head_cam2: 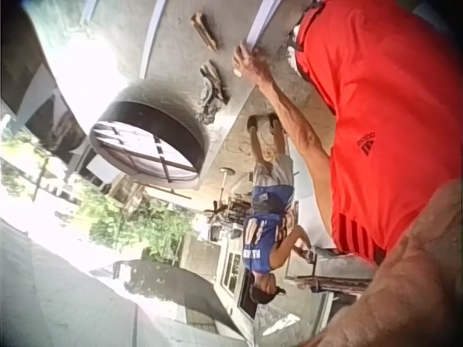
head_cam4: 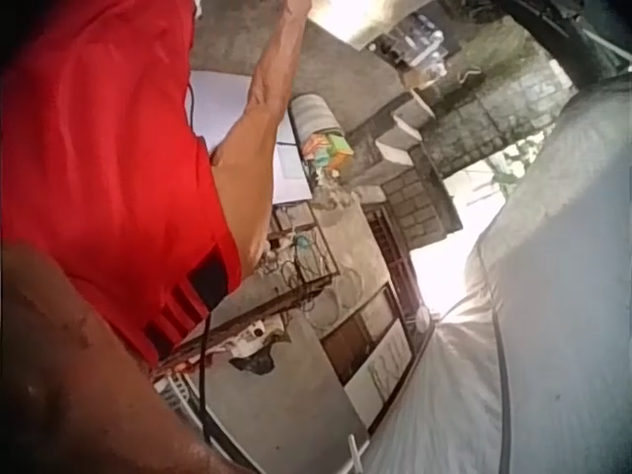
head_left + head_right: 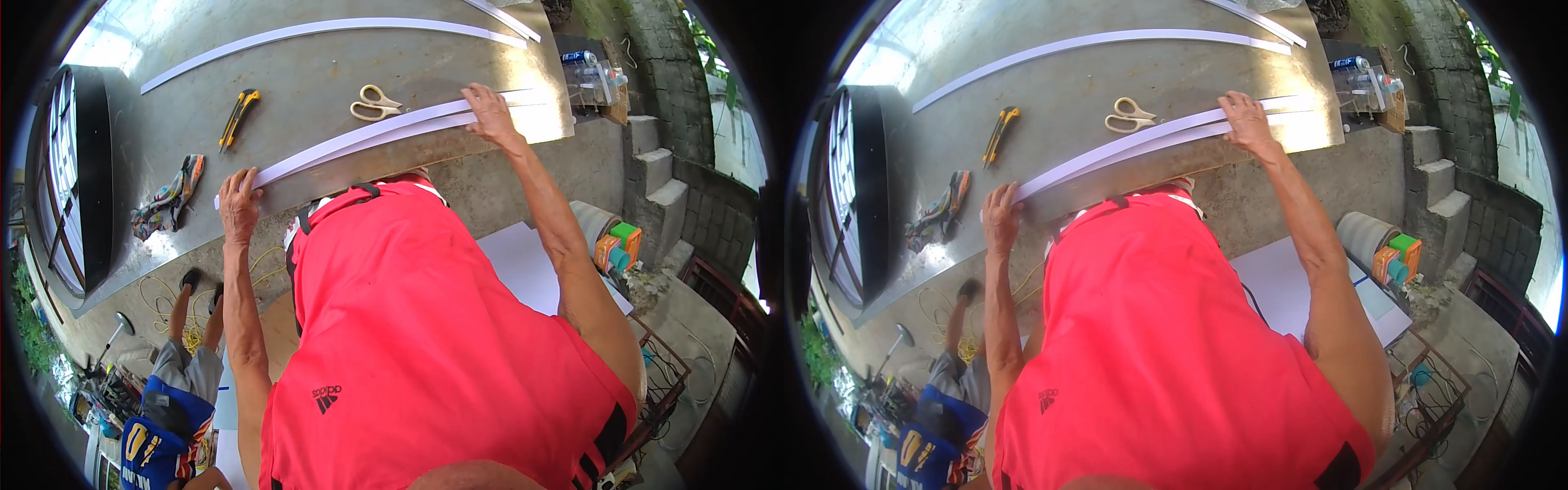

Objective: Assembling and securing components for a circular sign, including trimming material with a utility knife.

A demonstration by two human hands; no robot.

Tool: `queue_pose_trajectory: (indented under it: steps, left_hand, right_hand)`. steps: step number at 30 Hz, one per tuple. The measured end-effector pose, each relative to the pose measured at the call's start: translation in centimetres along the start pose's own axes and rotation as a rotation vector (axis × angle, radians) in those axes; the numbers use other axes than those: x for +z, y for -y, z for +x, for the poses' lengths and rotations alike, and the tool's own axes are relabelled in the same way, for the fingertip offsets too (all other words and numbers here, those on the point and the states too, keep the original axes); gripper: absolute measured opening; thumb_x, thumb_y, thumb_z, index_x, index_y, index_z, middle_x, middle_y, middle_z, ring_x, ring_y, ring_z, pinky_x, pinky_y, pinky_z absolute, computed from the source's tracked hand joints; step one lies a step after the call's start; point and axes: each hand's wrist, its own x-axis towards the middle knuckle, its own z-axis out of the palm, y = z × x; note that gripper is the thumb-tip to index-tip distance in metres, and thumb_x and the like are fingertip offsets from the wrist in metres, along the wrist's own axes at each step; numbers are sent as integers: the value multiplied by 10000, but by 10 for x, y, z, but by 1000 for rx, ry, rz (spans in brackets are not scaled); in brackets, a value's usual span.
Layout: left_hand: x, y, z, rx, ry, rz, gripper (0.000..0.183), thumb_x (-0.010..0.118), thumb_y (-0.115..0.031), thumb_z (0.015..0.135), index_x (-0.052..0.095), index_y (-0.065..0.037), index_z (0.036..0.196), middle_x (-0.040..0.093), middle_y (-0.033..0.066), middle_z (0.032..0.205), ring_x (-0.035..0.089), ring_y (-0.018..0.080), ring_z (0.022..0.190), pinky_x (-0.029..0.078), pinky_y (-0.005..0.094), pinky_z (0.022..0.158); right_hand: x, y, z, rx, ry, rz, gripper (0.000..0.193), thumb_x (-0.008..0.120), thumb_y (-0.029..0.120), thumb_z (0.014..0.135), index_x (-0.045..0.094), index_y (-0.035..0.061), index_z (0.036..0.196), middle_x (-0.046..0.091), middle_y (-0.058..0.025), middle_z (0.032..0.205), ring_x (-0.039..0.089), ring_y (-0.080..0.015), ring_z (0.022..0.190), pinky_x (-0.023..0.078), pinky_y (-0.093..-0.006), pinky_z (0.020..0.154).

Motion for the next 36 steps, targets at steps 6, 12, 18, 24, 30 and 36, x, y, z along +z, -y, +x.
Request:
queue_pose_trajectory:
  steps: [6,12,18,24,30,36]
  left_hand:
    - [24,-40,31,14,6,-47,486,760,-59,749,674,-133,1221,648,66,1159,588,286,1118,469,419,975]
    - [39,-44,37,-43,-53,-29,409,730,-15,779,718,-133,1171,674,71,1079,628,267,1020,510,382,881]
    - [26,-53,32,-98,-87,-49,365,679,29,791,692,-56,1146,681,120,1067,635,316,1009,507,410,883]
    - [48,-54,28,-135,-151,44,297,657,-38,793,696,-92,1082,671,71,1091,614,274,1091,490,391,956]
    - [47,-54,13,-197,-179,9,338,703,-53,786,700,-96,1121,671,81,1143,593,277,1157,466,411,1004]
    - [41,-14,-1,-826,-696,147,518,781,-194,779,630,-98,1264,646,131,1117,557,327,1124,425,449,1018]
  right_hand:
    - [27,-82,-28,-234,-58,-3,470,638,61,800,567,84,1264,600,-94,1228,562,-274,1199,421,-419,990]
    - [26,-94,-37,-310,-147,148,361,602,58,834,606,59,1194,617,-98,1142,590,-272,1108,459,-389,949]
    - [34,-100,-24,-396,-185,404,425,681,35,809,628,47,1230,618,-125,1153,583,-322,1106,481,-429,963]
    - [37,-111,-34,-404,-103,329,396,680,52,882,608,45,1272,593,-153,1157,564,-352,1079,458,-462,946]
    - [32,-113,-24,-422,13,421,372,678,20,880,615,6,1246,587,-195,1134,570,-371,1073,484,-457,912]
    - [25,-107,-21,-406,75,380,362,690,23,870,626,-2,1225,598,-195,1117,578,-362,1052,492,-454,897]
